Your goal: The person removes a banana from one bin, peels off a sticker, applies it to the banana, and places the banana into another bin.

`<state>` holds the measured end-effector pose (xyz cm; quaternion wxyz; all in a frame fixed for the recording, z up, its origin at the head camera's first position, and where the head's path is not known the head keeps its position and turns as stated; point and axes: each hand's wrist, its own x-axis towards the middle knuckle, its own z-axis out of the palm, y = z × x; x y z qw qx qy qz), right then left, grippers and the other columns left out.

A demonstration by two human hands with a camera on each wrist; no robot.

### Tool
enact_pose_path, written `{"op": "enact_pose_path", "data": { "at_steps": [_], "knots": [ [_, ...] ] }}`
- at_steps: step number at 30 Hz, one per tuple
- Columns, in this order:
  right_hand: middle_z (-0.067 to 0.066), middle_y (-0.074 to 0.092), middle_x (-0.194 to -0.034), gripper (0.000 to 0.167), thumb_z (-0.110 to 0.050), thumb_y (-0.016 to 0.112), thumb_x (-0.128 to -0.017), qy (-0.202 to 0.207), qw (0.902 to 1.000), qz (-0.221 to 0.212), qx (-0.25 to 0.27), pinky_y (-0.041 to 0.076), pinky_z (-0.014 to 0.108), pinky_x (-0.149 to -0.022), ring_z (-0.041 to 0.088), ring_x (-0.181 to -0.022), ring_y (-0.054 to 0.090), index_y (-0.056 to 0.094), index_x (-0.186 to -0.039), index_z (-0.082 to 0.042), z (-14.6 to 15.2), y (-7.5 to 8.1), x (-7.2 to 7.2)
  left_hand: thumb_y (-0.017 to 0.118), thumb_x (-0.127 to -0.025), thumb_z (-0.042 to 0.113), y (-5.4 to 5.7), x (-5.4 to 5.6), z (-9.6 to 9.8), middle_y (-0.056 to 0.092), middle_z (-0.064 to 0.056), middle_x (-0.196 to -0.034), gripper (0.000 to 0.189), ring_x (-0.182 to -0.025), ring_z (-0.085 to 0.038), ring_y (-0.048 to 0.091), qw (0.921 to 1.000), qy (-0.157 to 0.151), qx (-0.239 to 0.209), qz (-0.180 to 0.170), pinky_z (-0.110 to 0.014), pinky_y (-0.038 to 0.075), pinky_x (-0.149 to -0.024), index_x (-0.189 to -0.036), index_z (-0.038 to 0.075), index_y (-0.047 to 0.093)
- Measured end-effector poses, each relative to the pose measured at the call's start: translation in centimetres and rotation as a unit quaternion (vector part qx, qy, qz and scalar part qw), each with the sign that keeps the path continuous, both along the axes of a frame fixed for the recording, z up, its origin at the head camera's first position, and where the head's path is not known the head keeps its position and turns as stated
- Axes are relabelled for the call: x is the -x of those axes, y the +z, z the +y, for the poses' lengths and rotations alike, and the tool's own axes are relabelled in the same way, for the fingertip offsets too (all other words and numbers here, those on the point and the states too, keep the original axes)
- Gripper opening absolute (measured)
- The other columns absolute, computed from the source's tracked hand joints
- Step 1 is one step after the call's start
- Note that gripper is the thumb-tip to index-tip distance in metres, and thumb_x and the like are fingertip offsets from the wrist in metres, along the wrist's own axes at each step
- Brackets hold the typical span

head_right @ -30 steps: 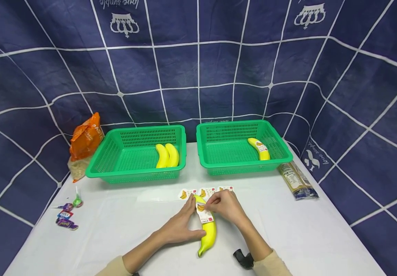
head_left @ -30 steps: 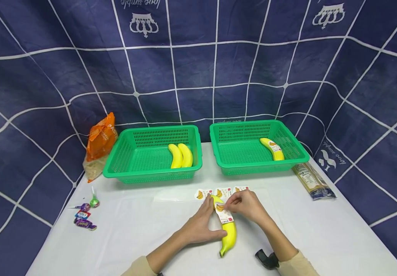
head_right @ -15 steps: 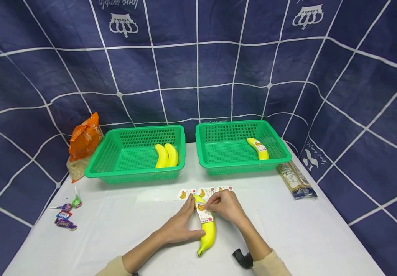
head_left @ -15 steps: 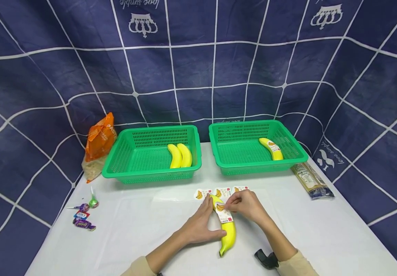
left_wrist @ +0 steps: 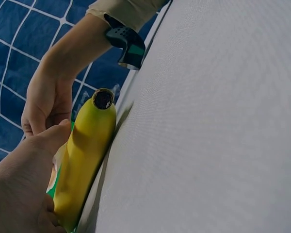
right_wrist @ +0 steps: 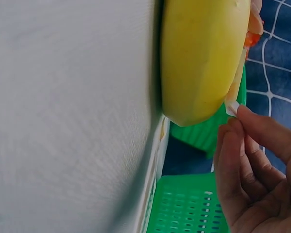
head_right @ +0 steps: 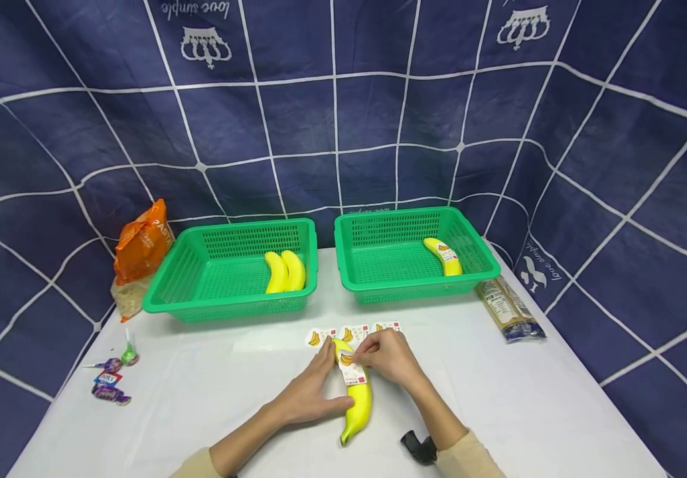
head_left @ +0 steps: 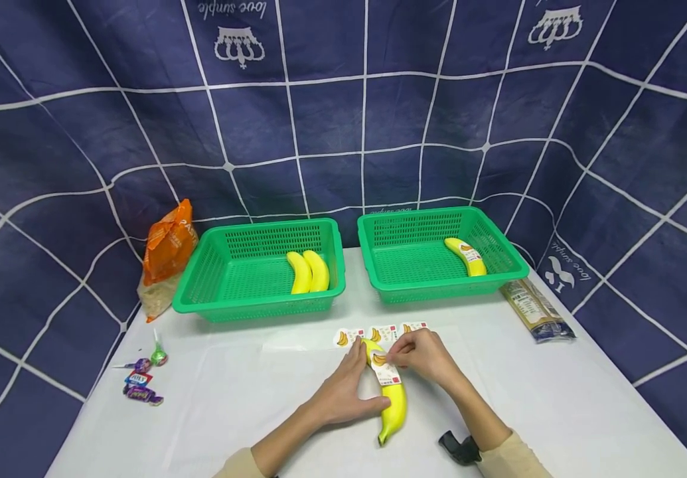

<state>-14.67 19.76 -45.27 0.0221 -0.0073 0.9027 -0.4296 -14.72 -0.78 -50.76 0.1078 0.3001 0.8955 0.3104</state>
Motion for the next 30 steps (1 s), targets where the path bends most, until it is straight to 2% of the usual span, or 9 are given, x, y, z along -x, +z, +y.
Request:
{"op": "enact_pose_path", "data": {
  "at_steps": [4,9,13,21,30],
  "knots": [
    [-0.002,0.069,-0.064,0.008,-0.013,0.081,-0.075,-0.001,1.0,0.002,-0.004,0.049,0.022,-0.053,0.007,-0.058,0.06,0.074,-0.072,-0.011,0.1,-0.3,0.0,0.053,-0.084,0.072,-0.1,-0.1,0.1,0.001,-0.011,-0.166,0.109,-0.152,-0.029,0.013,1.0,0.005,-0.005,-0.004,-0.053,0.03,-0.117,-0.156,0.002,0.011],
    [-0.002,0.069,-0.064,0.009,-0.013,0.081,-0.075,0.001,0.9999,0.005,-0.011,0.049,0.022,-0.053,0.008,-0.057,0.06,0.074,-0.072,-0.01,0.3,-0.5,0.0,0.037,-0.093,0.071,-0.3,-0.1,0.4,0.001,-0.01,-0.166,0.096,-0.152,-0.03,0.013,0.9994,0.023,-0.014,-0.023,-0.053,0.025,-0.119,-0.156,0.004,0.011],
    [-0.003,0.068,-0.063,0.009,-0.013,0.081,-0.075,0.001,0.9998,0.003,-0.018,0.048,0.022,-0.053,0.008,-0.058,0.059,0.073,-0.071,-0.011,0.3,-0.4,0.0,0.029,-0.098,0.066,-0.5,0.0,0.7,0.001,-0.01,-0.165,0.087,-0.152,-0.028,0.011,0.9989,0.029,-0.023,-0.03,-0.05,0.019,-0.122,-0.156,0.004,0.01],
    [-0.003,0.068,-0.063,0.01,-0.014,0.081,-0.076,-0.006,0.9996,-0.003,-0.027,0.048,0.023,-0.053,0.008,-0.057,0.059,0.073,-0.07,-0.011,0.1,-0.6,0.5,0.029,-0.099,0.063,-0.4,0.2,0.6,0.004,-0.011,-0.165,0.085,-0.153,-0.024,0.009,0.999,0.033,-0.025,-0.018,-0.047,0.017,-0.123,-0.156,0.003,0.012],
    [0.0,0.066,-0.061,0.013,-0.018,0.08,-0.078,-0.029,0.9978,-0.058,-0.017,0.046,0.023,-0.051,0.013,-0.054,0.058,0.073,-0.071,-0.01,-0.1,-1.1,1.2,0.04,-0.096,0.063,-0.4,0.1,0.4,0.005,-0.012,-0.165,0.089,-0.153,-0.025,0.011,0.9992,0.029,-0.026,-0.012,-0.048,0.019,-0.122,-0.156,0.003,0.012]
  ]
}}
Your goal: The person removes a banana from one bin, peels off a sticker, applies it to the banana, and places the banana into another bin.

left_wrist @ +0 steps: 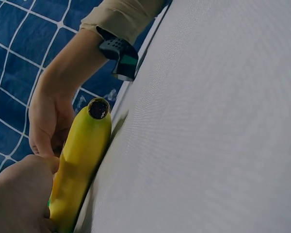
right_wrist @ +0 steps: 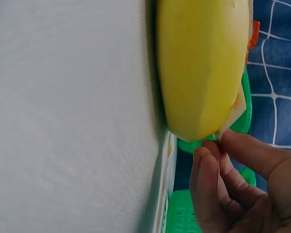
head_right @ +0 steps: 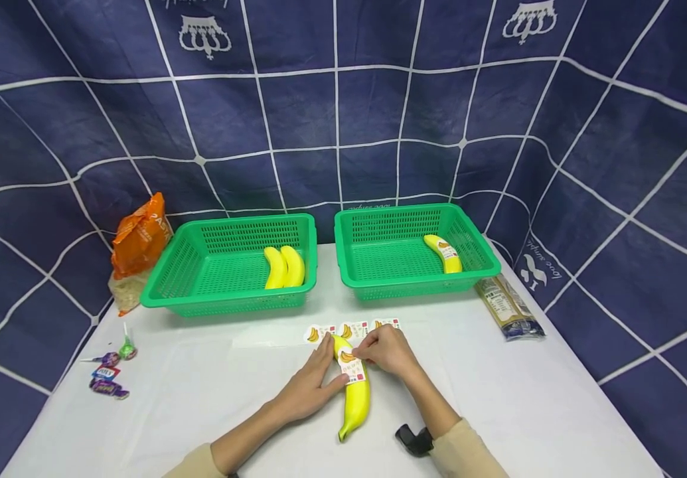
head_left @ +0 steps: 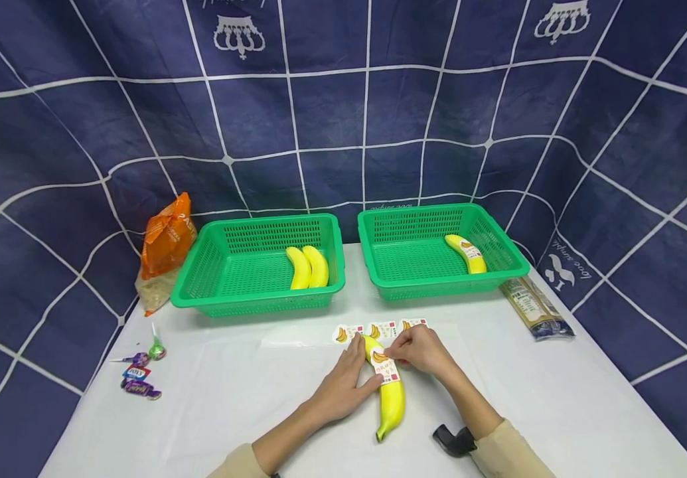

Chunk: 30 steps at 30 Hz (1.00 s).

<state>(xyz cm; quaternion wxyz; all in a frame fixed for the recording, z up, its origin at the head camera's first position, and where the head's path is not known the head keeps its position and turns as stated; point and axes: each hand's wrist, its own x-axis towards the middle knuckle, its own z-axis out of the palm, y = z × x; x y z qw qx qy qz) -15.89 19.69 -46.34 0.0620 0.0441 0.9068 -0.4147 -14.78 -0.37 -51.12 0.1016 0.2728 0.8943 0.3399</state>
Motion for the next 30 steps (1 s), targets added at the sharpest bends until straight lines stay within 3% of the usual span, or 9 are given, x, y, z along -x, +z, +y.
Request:
{"op": "enact_pose_path", "data": {
  "at_steps": [7,12,19,30],
  "knots": [
    [0.002,0.066,-0.064,0.012,-0.017,0.079,-0.08,-0.018,0.9978,-0.048,0.042,0.052,0.024,-0.053,0.011,-0.055,0.059,0.074,-0.075,-0.007,0.3,-0.5,0.4,0.045,-0.095,0.061,0.0,0.1,0.1,0.005,-0.013,-0.165,0.091,-0.153,-0.025,0.01,1.0,-0.005,-0.004,0.006,-0.049,0.019,-0.123,-0.156,0.002,0.011],
    [0.004,0.066,-0.064,0.017,-0.021,0.078,-0.082,-0.02,0.9965,-0.071,0.039,0.054,0.023,-0.052,0.01,-0.053,0.06,0.074,-0.075,-0.005,0.5,-0.8,0.4,0.045,-0.095,0.061,-0.1,0.0,0.1,0.005,-0.014,-0.165,0.092,-0.153,-0.025,0.01,0.9999,-0.004,-0.001,0.01,-0.049,0.018,-0.123,-0.155,0.001,0.011],
    [0.006,0.067,-0.067,0.011,-0.012,0.075,-0.084,-0.001,0.9948,-0.088,0.05,0.056,0.024,-0.053,0.011,-0.055,0.063,0.074,-0.082,-0.001,0.7,-0.8,0.2,0.044,-0.095,0.062,-0.2,0.0,0.1,0.005,-0.013,-0.165,0.092,-0.153,-0.025,0.009,0.9999,-0.004,0.002,0.01,-0.049,0.018,-0.123,-0.156,0.001,0.011],
    [0.01,0.069,-0.072,0.014,-0.002,0.066,-0.089,0.052,0.9886,-0.084,0.114,0.06,0.027,-0.06,0.01,-0.059,0.066,0.071,-0.093,0.01,1.4,-1.0,0.2,0.045,-0.095,0.061,-0.2,-0.1,-0.1,0.006,-0.014,-0.165,0.092,-0.153,-0.025,0.01,0.9998,-0.006,0.004,0.018,-0.047,0.018,-0.123,-0.155,0.001,0.011]
  ]
}}
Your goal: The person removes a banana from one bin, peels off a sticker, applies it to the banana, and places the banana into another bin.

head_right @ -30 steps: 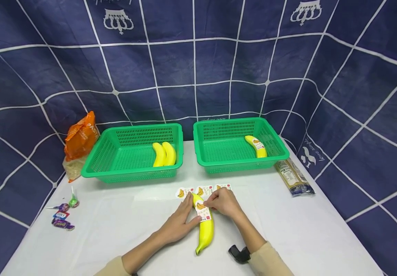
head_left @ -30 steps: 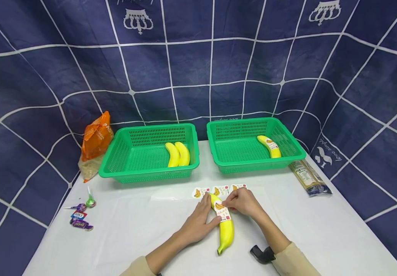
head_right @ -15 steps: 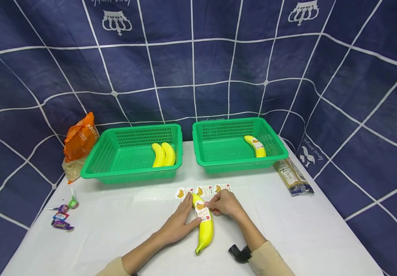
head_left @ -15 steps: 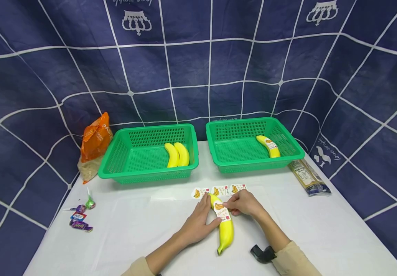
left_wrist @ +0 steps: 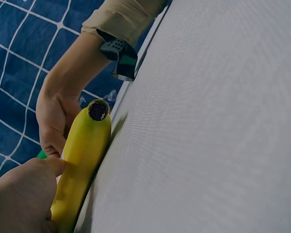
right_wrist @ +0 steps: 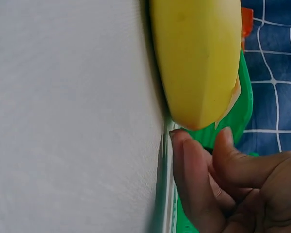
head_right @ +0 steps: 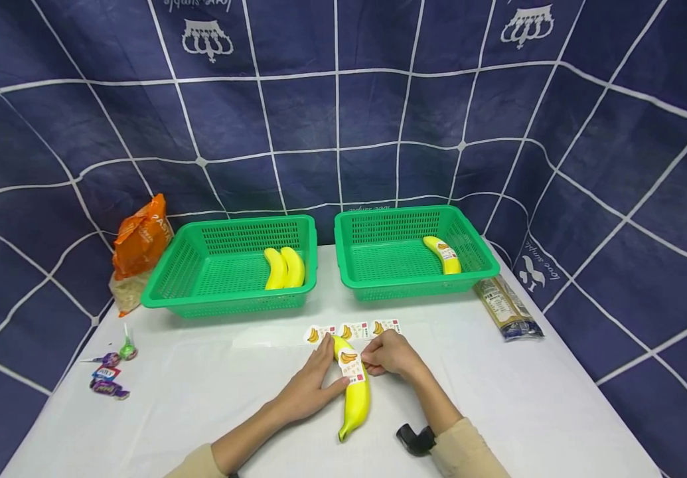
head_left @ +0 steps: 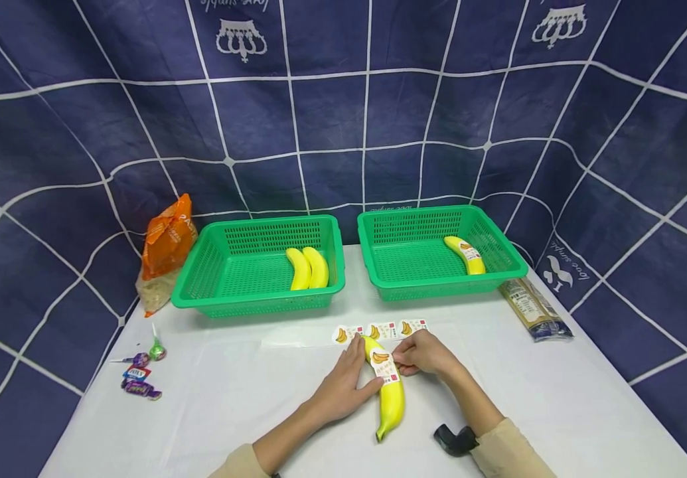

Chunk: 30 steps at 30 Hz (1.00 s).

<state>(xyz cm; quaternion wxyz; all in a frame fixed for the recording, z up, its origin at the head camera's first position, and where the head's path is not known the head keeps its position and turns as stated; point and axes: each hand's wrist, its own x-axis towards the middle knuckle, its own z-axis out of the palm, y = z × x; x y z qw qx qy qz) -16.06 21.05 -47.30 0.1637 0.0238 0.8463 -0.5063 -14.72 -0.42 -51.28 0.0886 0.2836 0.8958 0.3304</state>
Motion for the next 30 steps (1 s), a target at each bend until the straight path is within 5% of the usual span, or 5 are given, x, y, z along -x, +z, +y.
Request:
{"op": "enact_pose_path", "data": {
  "at_steps": [19,30],
  "knots": [
    [0.006,0.065,-0.07,0.015,-0.006,0.068,-0.089,0.011,0.9994,-0.032,-0.006,0.059,0.024,-0.057,0.008,-0.055,0.062,0.072,-0.094,0.008,0.1,-0.4,1.4,0.043,-0.095,0.063,0.0,0.0,0.0,0.002,-0.012,-0.165,0.092,-0.153,-0.025,0.009,1.0,-0.007,0.003,0.0,-0.048,0.017,-0.123,-0.156,0.002,0.011],
    [0.007,0.069,-0.078,0.021,-0.011,0.072,-0.087,0.039,0.9987,-0.029,-0.013,0.06,0.028,-0.063,0.01,-0.063,0.065,0.072,-0.098,0.007,0.3,0.1,0.7,0.045,-0.094,0.063,0.0,0.1,0.0,0.003,-0.012,-0.165,0.093,-0.153,-0.025,0.01,1.0,-0.006,-0.006,-0.004,-0.048,0.018,-0.123,-0.155,0.001,0.013]
  ]
}}
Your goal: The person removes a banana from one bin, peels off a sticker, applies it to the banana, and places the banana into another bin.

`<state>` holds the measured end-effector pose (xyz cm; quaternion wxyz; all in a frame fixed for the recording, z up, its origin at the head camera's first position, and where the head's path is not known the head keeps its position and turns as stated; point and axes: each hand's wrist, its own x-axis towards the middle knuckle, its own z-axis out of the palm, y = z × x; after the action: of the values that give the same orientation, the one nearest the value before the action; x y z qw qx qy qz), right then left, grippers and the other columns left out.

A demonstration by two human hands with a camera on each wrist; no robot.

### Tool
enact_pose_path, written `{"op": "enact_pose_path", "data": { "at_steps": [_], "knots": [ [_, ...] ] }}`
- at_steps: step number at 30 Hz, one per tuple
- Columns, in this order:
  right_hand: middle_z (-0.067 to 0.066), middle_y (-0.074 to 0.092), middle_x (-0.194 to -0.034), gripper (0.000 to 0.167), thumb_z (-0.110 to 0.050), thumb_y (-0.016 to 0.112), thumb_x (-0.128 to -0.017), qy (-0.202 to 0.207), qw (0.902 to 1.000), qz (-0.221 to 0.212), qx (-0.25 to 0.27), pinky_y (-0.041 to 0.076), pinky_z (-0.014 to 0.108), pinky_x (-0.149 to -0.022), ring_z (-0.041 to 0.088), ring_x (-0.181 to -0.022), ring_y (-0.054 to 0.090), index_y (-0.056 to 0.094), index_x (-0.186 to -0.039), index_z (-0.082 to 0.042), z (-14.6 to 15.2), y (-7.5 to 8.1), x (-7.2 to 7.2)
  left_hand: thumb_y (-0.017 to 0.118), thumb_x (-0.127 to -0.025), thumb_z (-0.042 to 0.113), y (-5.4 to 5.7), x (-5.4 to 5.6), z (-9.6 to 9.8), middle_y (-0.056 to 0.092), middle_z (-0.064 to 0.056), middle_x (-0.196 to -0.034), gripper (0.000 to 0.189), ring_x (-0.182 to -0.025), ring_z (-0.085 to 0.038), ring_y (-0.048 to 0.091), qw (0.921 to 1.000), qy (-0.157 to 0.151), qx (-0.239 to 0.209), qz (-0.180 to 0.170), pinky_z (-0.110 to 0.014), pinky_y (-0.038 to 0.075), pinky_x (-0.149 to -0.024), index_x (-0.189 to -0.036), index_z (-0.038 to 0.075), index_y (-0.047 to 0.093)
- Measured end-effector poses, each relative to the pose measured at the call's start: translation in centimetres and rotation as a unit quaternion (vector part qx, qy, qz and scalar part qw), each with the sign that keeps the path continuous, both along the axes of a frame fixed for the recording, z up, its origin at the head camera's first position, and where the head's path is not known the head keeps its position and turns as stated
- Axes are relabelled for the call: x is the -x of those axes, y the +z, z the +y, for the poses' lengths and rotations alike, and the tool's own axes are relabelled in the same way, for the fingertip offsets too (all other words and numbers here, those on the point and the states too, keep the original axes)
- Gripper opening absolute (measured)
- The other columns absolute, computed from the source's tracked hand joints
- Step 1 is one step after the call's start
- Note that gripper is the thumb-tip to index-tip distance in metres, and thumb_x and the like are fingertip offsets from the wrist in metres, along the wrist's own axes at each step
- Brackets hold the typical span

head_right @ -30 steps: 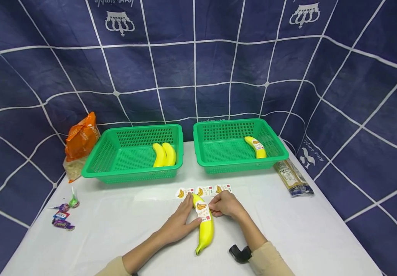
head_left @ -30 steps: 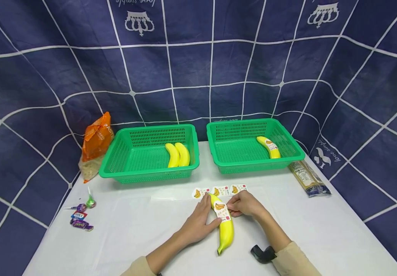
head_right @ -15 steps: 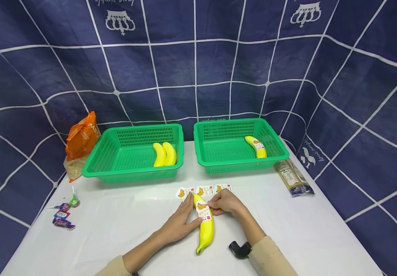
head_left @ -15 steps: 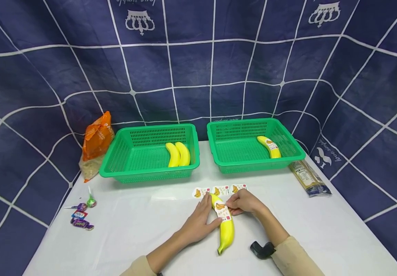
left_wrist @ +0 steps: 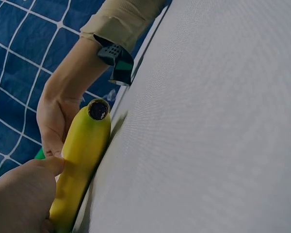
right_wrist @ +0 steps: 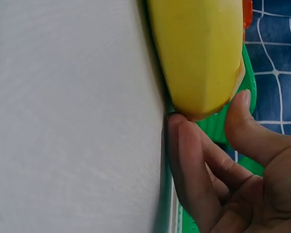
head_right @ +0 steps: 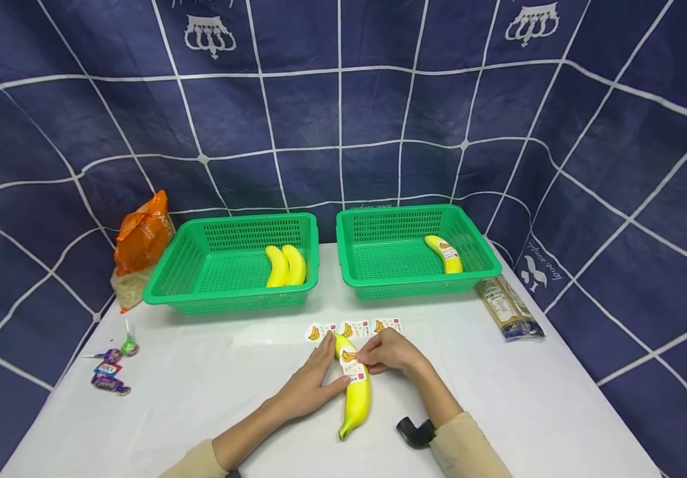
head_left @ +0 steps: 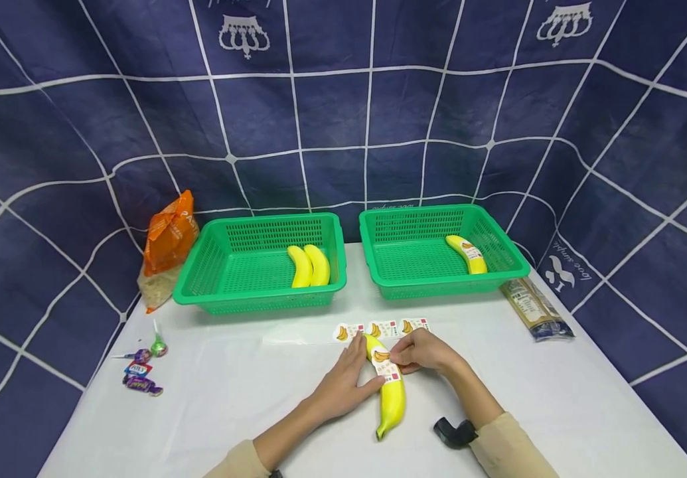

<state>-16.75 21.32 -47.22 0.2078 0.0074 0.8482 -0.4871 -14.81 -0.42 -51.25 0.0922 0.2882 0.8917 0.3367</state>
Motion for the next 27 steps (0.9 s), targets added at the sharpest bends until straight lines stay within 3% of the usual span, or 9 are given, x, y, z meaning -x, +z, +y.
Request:
{"op": "enact_pose_path", "data": {
  "at_steps": [17,27],
  "knots": [
    [0.006,0.07,-0.077,0.019,-0.014,0.076,-0.084,0.008,0.9999,0.009,-0.008,0.06,0.027,-0.062,0.01,-0.062,0.065,0.073,-0.09,0.004,-0.2,0.1,-0.3,0.055,-0.088,0.064,0.7,1.3,0.0,0.005,-0.011,-0.165,0.1,-0.152,-0.03,0.013,0.9998,0.006,-0.003,-0.021,-0.05,0.018,-0.123,-0.156,0.005,0.012],
    [0.005,0.07,-0.076,0.015,-0.012,0.075,-0.084,0.004,0.9999,0.015,-0.007,0.06,0.027,-0.061,0.01,-0.062,0.065,0.073,-0.089,0.003,-0.1,0.0,-0.3,0.065,-0.083,0.061,1.3,2.3,0.0,0.014,-0.013,-0.164,0.103,-0.151,-0.03,0.018,0.9995,-0.013,0.001,-0.029,-0.052,0.021,-0.121,-0.154,0.001,0.02]
  ]
}}
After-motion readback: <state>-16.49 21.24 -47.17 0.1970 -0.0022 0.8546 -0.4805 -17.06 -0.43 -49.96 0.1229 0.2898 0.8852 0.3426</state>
